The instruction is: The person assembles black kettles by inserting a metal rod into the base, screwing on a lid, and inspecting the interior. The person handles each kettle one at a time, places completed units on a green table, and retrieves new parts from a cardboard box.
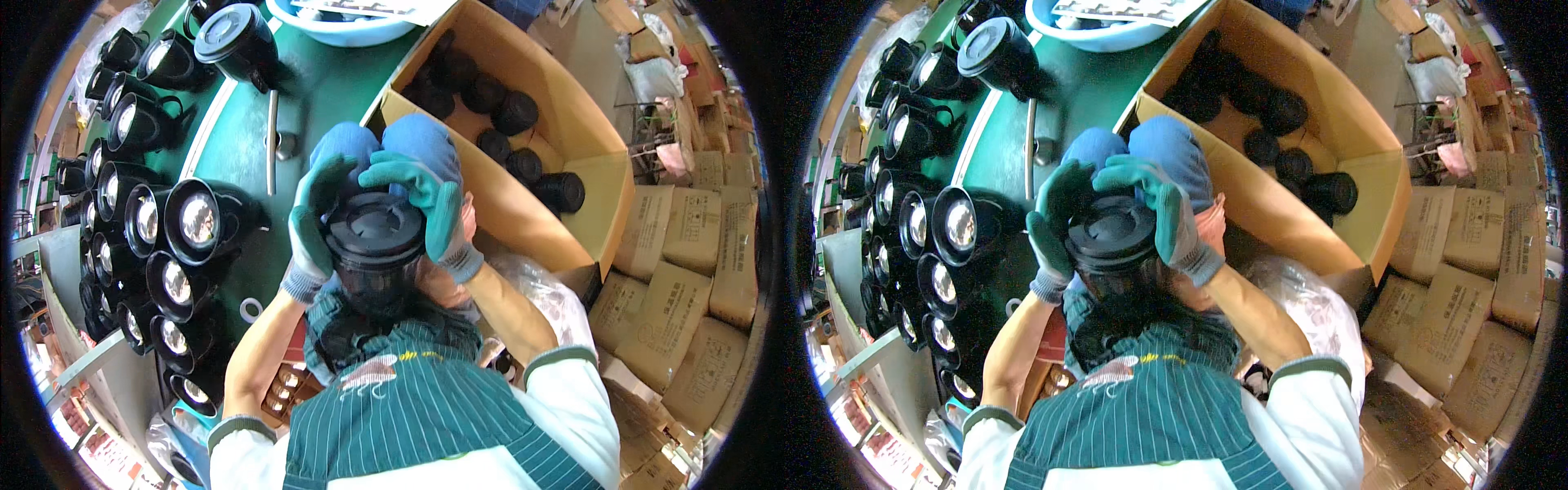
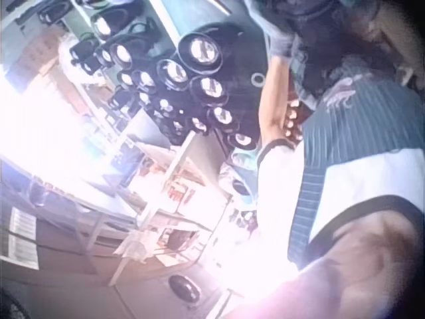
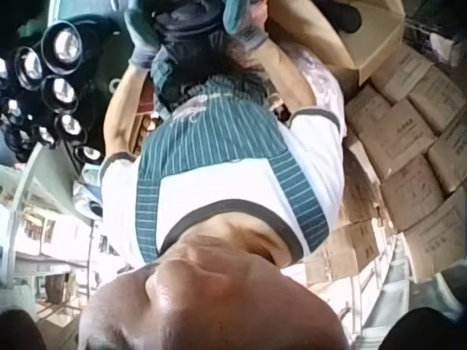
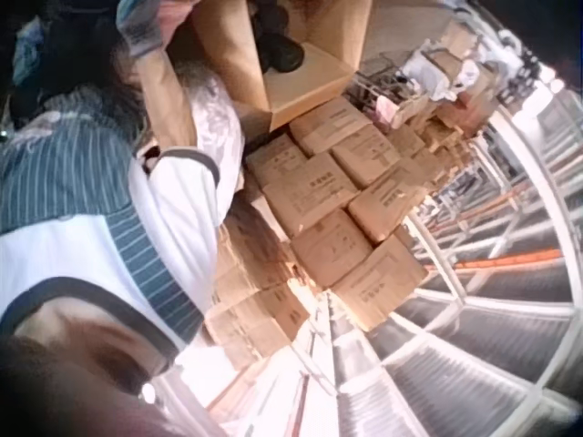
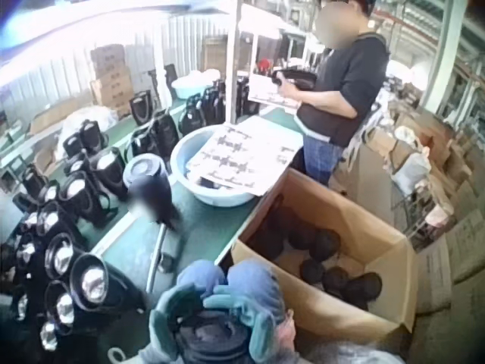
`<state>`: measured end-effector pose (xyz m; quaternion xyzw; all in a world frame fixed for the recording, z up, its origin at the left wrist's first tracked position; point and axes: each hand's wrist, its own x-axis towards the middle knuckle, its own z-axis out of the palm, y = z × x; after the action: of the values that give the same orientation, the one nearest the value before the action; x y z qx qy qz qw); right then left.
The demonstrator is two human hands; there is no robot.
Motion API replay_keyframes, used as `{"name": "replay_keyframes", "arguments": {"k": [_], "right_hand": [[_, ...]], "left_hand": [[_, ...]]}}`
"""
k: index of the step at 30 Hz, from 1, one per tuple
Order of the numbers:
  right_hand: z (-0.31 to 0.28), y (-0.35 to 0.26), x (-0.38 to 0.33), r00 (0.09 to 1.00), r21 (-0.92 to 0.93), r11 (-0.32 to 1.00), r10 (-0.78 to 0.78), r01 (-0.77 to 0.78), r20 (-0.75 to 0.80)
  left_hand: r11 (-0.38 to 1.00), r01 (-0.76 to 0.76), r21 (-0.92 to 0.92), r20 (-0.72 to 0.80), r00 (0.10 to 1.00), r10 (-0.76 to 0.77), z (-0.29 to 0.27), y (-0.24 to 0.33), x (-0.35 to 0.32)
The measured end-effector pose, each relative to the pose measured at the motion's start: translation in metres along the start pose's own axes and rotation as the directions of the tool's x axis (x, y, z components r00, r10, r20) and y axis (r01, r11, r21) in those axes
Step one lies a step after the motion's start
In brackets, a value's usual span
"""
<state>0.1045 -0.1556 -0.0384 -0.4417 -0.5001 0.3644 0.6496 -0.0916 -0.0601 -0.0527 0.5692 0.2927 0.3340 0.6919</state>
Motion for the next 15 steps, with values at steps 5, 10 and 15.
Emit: {"name": "replay_keyframes", "arguments": {"k": [5, 10, 15], "right_hand": [[-0.036, -0.005, -0.007, 0.970, 0.235, 0.972, 0.045, 0.012, -0.238], [0.021, 0.014, -0.045, 0.806, 0.030, 0.931, 0.330, -0.363, -0.492], [0.024, -0.010, -0.020, 0.976, -0.032, 0.997, 0.058, -0.066, -0.210]], "left_hand": [[0.975, -0.218, 0.027, -0.165, 0.961, 0.220, -0.016, 0.038, -0.003], [0.981, -0.104, 0.164, 0.016, 0.995, 0.103, 0.016, 0.036, -0.012], [0.664, -0.468, 0.584, 0.706, 0.695, -0.131, -0.005, 0.104, 0.026]]}}
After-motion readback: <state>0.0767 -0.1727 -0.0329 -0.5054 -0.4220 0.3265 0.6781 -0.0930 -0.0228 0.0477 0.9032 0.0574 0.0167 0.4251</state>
